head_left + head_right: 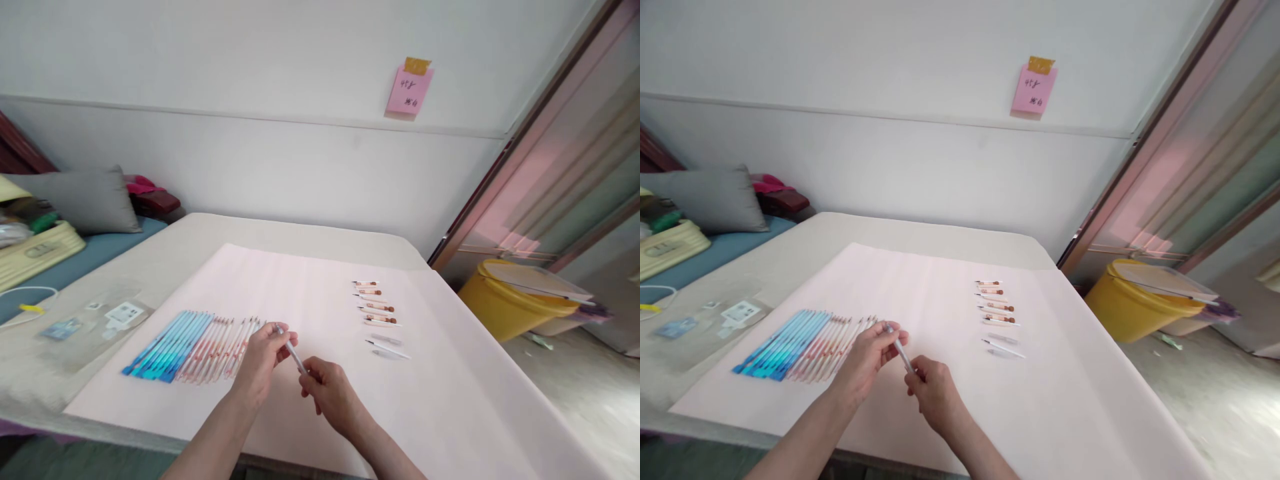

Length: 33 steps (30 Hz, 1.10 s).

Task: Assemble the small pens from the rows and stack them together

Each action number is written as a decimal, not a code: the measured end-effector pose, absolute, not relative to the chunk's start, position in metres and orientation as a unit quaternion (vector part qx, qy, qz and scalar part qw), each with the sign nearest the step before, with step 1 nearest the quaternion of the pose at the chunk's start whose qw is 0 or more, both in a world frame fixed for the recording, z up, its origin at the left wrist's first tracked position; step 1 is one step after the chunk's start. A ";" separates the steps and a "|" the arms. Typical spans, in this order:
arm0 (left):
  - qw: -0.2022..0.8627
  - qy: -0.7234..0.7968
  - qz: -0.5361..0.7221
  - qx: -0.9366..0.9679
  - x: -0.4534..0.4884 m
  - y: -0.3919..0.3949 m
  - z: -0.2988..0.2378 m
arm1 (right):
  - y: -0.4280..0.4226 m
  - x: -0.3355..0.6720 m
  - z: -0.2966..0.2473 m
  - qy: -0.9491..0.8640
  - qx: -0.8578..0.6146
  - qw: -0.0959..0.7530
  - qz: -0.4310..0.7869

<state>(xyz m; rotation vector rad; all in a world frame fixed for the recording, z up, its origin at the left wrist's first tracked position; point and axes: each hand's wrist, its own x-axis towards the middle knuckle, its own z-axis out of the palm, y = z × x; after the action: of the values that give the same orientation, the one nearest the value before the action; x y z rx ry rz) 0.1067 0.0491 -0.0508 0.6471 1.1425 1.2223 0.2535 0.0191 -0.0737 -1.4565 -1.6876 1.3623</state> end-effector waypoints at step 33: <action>0.644 0.474 0.521 0.300 0.103 0.049 -0.056 | 0.016 0.259 -0.060 -0.415 -0.398 0.271 0.772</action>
<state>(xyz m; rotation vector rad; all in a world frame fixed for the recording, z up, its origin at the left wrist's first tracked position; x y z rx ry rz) 0.1032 0.0488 -0.0555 0.6824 1.0787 1.1856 0.2585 0.0163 -0.0597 -1.0707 -1.1175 2.0800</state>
